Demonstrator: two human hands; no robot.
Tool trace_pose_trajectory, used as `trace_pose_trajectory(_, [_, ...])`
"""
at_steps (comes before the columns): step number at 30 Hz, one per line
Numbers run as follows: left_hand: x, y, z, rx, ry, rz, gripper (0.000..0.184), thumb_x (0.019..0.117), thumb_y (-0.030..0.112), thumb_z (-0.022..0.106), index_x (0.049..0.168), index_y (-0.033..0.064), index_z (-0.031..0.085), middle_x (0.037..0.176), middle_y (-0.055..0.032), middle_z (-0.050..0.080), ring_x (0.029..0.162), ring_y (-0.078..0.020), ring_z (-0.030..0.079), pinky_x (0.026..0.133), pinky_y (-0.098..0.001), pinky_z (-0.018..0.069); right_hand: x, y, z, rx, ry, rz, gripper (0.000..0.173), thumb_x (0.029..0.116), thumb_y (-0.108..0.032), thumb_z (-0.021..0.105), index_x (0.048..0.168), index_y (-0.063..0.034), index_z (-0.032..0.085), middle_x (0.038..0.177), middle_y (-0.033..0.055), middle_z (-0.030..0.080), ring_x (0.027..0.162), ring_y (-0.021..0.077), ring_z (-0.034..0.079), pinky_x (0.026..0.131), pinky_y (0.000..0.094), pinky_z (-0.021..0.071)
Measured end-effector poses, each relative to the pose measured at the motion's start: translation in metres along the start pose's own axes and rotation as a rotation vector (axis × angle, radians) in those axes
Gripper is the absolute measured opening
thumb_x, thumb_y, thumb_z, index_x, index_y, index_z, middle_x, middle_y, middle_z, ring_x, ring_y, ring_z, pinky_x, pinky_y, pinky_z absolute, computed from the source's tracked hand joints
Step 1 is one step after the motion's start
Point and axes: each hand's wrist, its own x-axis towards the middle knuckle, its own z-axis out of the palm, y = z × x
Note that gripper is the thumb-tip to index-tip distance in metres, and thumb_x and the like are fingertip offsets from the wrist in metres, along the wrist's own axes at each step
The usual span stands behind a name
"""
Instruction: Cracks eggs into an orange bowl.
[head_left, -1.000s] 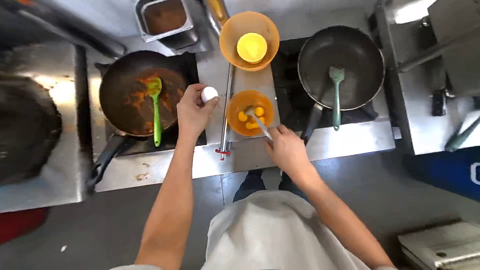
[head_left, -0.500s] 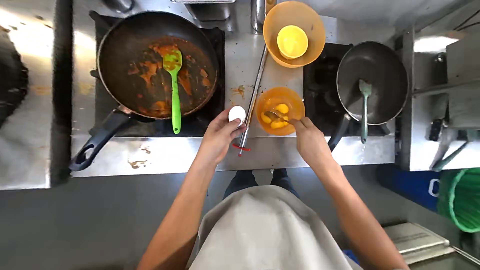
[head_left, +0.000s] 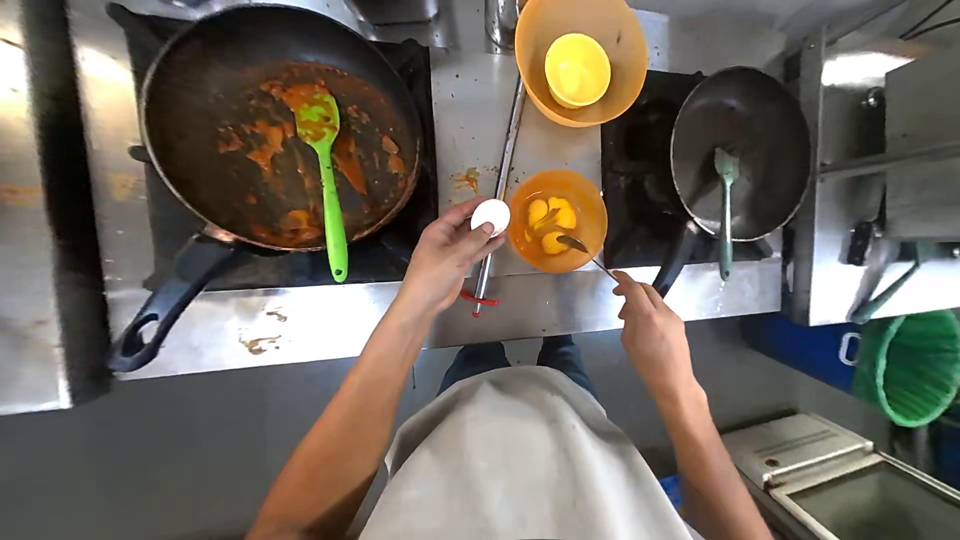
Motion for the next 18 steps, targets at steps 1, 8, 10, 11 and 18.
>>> trace_pose_trajectory(1, [0.001,0.001,0.004,0.001,-0.027,-0.002,0.040,0.1019,-0.003,0.054,0.142,0.0020,0.053,0.132,-0.0130,0.063,0.114,-0.0214,0.068,0.099,-0.0364,0.0584,-0.003,-0.003,0.000,0.034,0.041,0.010,0.039,0.0965,0.007,0.052,0.132,-0.0035,0.065,0.103,0.0130,0.071,0.074,0.0255,0.070,0.064,0.0428,0.0599])
trace_pose_trajectory(8, [0.014,0.000,0.038,0.122,-0.145,0.026,0.045,0.0995,-0.001,0.059,0.144,-0.0011,0.052,0.131,-0.0164,0.065,0.114,-0.0216,0.068,0.101,-0.0367,0.0567,-0.014,-0.034,-0.005,0.223,0.324,-0.044,0.037,0.1020,-0.002,0.042,0.133,-0.0018,0.062,0.097,0.0050,0.072,0.068,0.0090,0.064,0.059,0.0250,0.0557])
trace_pose_trajectory(10, [0.016,0.000,0.048,0.136,-0.140,0.022,0.044,0.0993,-0.001,0.060,0.142,-0.0007,0.054,0.128,-0.0154,0.066,0.110,-0.0202,0.069,0.099,-0.0362,0.0574,-0.013,-0.042,-0.008,0.280,0.421,-0.074,0.036,0.1049,-0.005,0.040,0.134,-0.0002,0.061,0.099,0.0052,0.072,0.069,0.0067,0.065,0.062,0.0225,0.0572])
trace_pose_trajectory(11, [0.016,0.000,0.051,0.141,-0.137,0.017,0.044,0.0994,-0.001,0.060,0.143,-0.0006,0.053,0.128,-0.0151,0.066,0.110,-0.0199,0.069,0.098,-0.0357,0.0576,-0.012,-0.044,-0.009,0.306,0.477,-0.093,0.035,0.1070,-0.007,0.039,0.134,0.0009,0.059,0.099,0.0062,0.072,0.070,0.0069,0.066,0.062,0.0227,0.0582])
trace_pose_trajectory(18, [0.016,-0.004,0.061,0.154,-0.138,0.040,0.044,0.0989,-0.002,0.061,0.142,-0.0028,0.053,0.125,-0.0166,0.067,0.106,-0.0194,0.070,0.096,-0.0345,0.0585,-0.013,-0.035,0.012,0.297,0.400,-0.032,0.040,0.0998,0.000,0.046,0.137,-0.0015,0.060,0.099,0.0075,0.072,0.067,0.0121,0.067,0.059,0.0291,0.0596])
